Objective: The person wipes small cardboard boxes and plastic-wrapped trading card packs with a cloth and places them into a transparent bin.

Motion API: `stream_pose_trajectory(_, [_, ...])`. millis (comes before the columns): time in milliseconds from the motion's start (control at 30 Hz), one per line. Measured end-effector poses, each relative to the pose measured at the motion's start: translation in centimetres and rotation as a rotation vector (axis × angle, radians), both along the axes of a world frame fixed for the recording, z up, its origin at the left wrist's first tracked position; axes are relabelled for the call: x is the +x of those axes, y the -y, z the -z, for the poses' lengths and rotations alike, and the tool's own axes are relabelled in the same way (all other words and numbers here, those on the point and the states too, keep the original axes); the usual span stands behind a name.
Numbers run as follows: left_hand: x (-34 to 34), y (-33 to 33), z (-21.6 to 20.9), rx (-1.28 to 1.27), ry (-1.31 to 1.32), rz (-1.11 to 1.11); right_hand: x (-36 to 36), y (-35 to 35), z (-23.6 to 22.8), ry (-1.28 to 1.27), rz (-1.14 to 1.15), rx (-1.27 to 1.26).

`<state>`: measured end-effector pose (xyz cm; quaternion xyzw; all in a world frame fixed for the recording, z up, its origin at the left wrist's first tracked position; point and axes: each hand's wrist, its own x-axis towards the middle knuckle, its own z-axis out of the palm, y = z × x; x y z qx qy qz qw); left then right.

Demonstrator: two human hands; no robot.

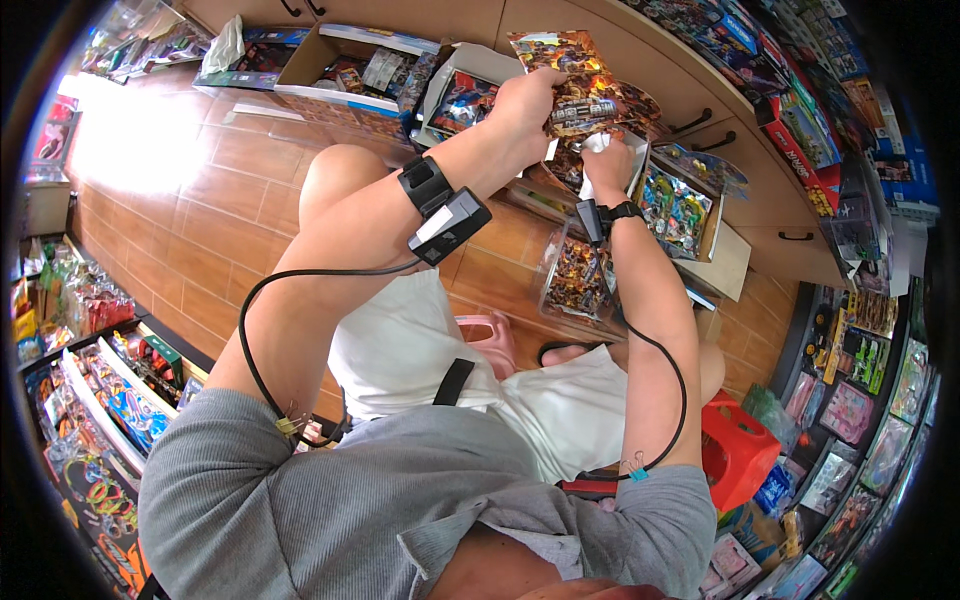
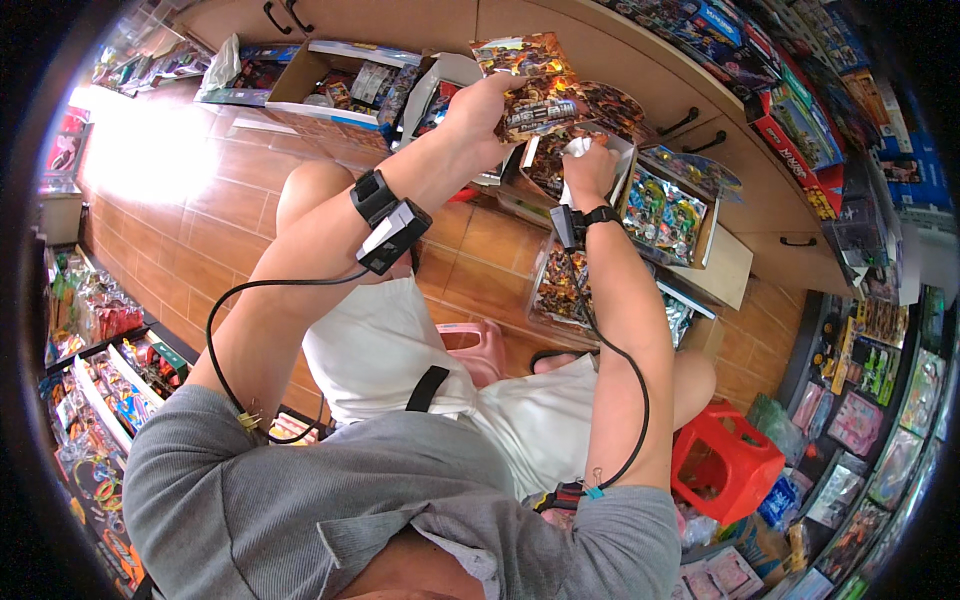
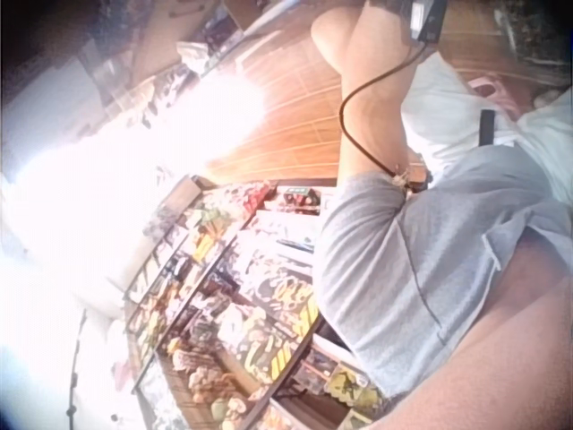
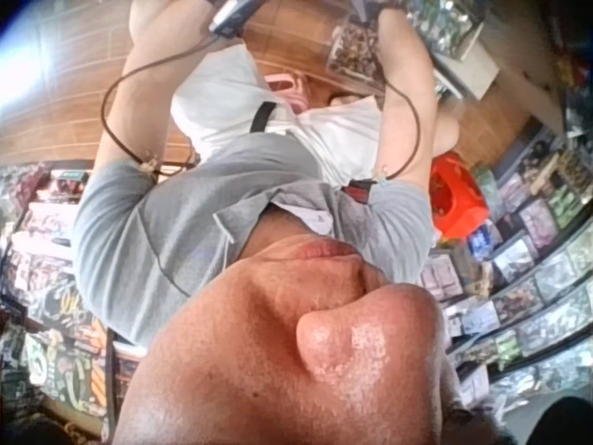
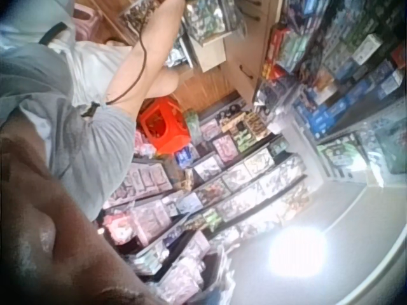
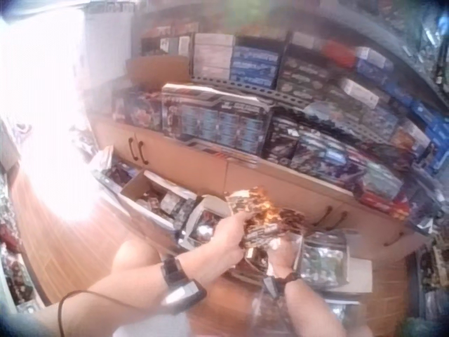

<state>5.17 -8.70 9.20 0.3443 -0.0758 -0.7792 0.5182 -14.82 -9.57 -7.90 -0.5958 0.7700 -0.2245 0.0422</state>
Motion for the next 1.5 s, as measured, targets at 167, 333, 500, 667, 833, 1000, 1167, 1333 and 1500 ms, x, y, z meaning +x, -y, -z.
stream_pose_trajectory(167, [0.5,-0.2,0.2,-0.022,0.124,0.031,-3.1,-1.3,-2.1,0.238,-0.120,-0.148])
stream_pose_trajectory(333, [1.0,-0.7,-0.3,-0.047,0.269,0.023,-5.5,-3.4,-6.2,0.632,0.008,-0.187])
stream_pose_trajectory(500, [0.8,-1.2,1.1,-0.186,0.445,0.032,-7.4,-5.9,-9.7,1.170,0.122,-0.208])
stream_pose_trajectory(667, [0.4,-1.9,3.1,-0.314,0.589,0.215,-5.8,-8.2,-13.1,1.202,0.040,-0.111])
stream_pose_trajectory(833, [-0.8,-4.8,3.1,-0.301,0.327,0.463,-1.1,-9.3,-14.7,1.045,-0.186,-0.097])
stream_pose_trajectory(1000, [-2.1,-7.0,4.2,-0.309,0.175,0.605,0.2,-10.9,-15.6,1.135,-0.249,-0.093])
stream_pose_trajectory(1167, [-1.5,-6.1,3.5,-0.165,0.109,0.466,-1.0,-9.5,-14.5,1.297,-0.037,-0.198])
stream_pose_trajectory(1333, [0.7,-4.3,1.3,-0.038,-0.183,0.397,-3.7,-8.7,-13.2,1.730,0.220,-0.231])
stream_pose_trajectory(1500, [2.1,-3.9,-0.1,-0.069,-0.266,0.511,-0.7,-9.5,-12.2,1.526,-0.012,-0.040])
